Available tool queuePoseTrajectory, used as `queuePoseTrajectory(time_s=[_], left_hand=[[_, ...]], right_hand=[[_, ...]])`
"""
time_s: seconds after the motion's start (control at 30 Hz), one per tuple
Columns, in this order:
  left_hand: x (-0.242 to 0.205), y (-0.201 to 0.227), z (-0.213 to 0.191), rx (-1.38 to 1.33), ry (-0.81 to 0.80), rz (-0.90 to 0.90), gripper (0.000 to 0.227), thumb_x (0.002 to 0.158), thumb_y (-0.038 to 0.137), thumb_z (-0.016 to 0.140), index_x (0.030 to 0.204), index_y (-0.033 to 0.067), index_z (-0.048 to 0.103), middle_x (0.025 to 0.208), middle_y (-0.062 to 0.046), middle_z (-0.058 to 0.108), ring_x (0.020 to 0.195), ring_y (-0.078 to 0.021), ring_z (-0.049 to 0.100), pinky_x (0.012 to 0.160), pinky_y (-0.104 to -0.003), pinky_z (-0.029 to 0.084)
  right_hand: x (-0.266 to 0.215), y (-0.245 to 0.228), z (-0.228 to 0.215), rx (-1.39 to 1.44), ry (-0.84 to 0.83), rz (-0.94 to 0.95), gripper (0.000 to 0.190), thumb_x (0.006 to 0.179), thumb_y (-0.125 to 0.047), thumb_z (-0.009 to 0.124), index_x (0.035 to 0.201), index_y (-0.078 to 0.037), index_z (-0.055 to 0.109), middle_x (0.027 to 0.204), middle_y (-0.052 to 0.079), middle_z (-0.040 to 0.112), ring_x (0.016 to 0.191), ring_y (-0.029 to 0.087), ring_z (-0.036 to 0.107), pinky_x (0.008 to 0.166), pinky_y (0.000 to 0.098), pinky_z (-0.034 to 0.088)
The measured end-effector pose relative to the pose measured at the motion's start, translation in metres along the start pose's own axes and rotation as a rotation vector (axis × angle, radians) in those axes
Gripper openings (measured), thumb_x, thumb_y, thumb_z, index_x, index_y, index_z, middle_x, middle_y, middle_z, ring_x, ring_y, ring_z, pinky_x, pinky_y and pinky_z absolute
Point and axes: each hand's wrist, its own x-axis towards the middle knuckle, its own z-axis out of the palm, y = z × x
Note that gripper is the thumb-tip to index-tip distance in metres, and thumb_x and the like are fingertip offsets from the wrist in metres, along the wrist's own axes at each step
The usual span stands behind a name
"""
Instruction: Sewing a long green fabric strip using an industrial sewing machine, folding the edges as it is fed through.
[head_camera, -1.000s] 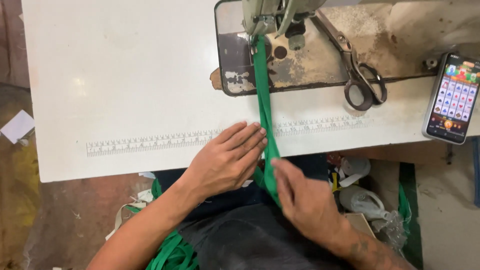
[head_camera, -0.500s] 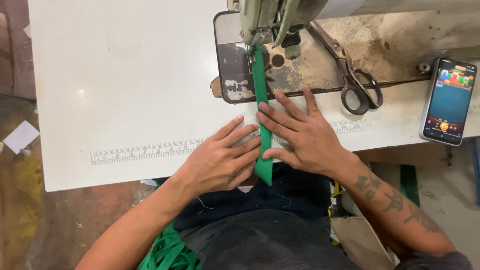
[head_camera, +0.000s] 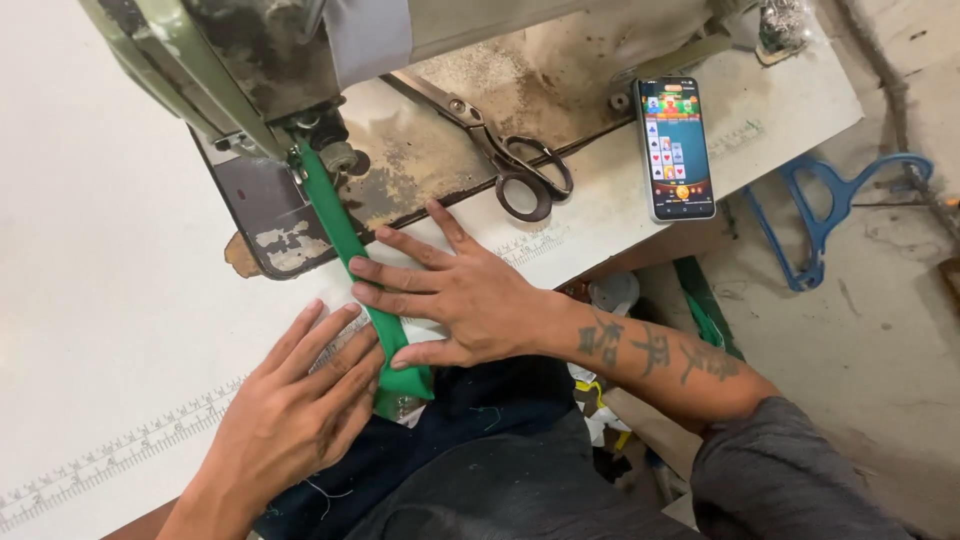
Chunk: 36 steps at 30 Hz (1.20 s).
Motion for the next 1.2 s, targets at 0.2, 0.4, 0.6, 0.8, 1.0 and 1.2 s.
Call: queuePoseTrajectory(time_s=[0.2, 0.4, 0.6, 0.8, 1.0, 1.2], left_hand=[[0.000, -0.005, 0.001, -0.027, -0.020, -0.014, 0.046, 0.100, 0.029, 0.069, 0.140, 0.0070, 0.071, 0.141, -0.013, 0.073, 0.151, -0.0440, 0.052, 0.132, -0.062, 0.036], [0.003, -0.006, 0.000, -0.034, -0.005, -0.003, 0.045, 0.102, 0.029, 0.068, 0.140, 0.0061, 0.072, 0.142, -0.014, 0.072, 0.149, -0.0449, 0.054, 0.132, -0.063, 0.037], [-0.001, -0.003, -0.014, -0.021, -0.020, -0.016, 0.039, 0.105, 0.025, 0.065, 0.134, 0.0012, 0.072, 0.140, -0.016, 0.071, 0.147, -0.0432, 0.054, 0.131, -0.061, 0.036], [0.002, -0.033, -0.012, -0.001, 0.003, 0.014, 0.037, 0.106, 0.030, 0.062, 0.132, 0.0101, 0.077, 0.140, -0.010, 0.072, 0.143, -0.0419, 0.055, 0.131, -0.061, 0.034], [0.009, -0.065, -0.008, -0.036, 0.036, 0.026, 0.036, 0.107, 0.029, 0.063, 0.133, 0.0105, 0.079, 0.139, -0.010, 0.074, 0.143, -0.0424, 0.057, 0.132, -0.061, 0.034], [0.013, -0.096, -0.009, -0.019, 0.011, 0.022, 0.037, 0.106, 0.033, 0.063, 0.133, 0.0154, 0.081, 0.137, -0.010, 0.078, 0.145, -0.0414, 0.056, 0.131, -0.060, 0.033]], right_hand=[[0.001, 0.012, 0.011, 0.092, 0.073, -0.041, 0.094, 0.109, -0.096, 0.044, 0.176, -0.036, 0.018, 0.186, -0.012, 0.019, 0.174, 0.023, 0.011, 0.135, 0.0710, -0.006], [-0.001, 0.014, 0.007, 0.060, 0.048, -0.053, 0.092, 0.111, -0.096, 0.043, 0.176, -0.037, 0.018, 0.185, -0.014, 0.017, 0.175, 0.022, 0.012, 0.136, 0.0711, -0.005], [0.000, 0.008, 0.009, 0.312, 0.234, -0.176, 0.080, 0.117, -0.076, 0.052, 0.177, -0.035, 0.018, 0.185, -0.008, 0.016, 0.174, 0.029, 0.007, 0.135, 0.0782, -0.006], [0.018, 0.027, 0.008, 0.342, 0.250, -0.153, 0.086, 0.109, -0.076, 0.063, 0.175, -0.035, 0.027, 0.183, -0.006, 0.027, 0.173, 0.031, 0.009, 0.131, 0.0767, -0.011], [0.038, 0.048, 0.007, 0.306, 0.193, -0.142, 0.090, 0.108, -0.076, 0.069, 0.176, -0.036, 0.024, 0.184, -0.007, 0.024, 0.173, 0.031, 0.011, 0.132, 0.0771, -0.010], [0.056, 0.061, 0.010, 0.301, 0.238, -0.080, 0.082, 0.103, -0.072, 0.075, 0.172, -0.041, 0.041, 0.181, -0.011, 0.037, 0.173, 0.026, 0.030, 0.123, 0.0631, 0.037]])
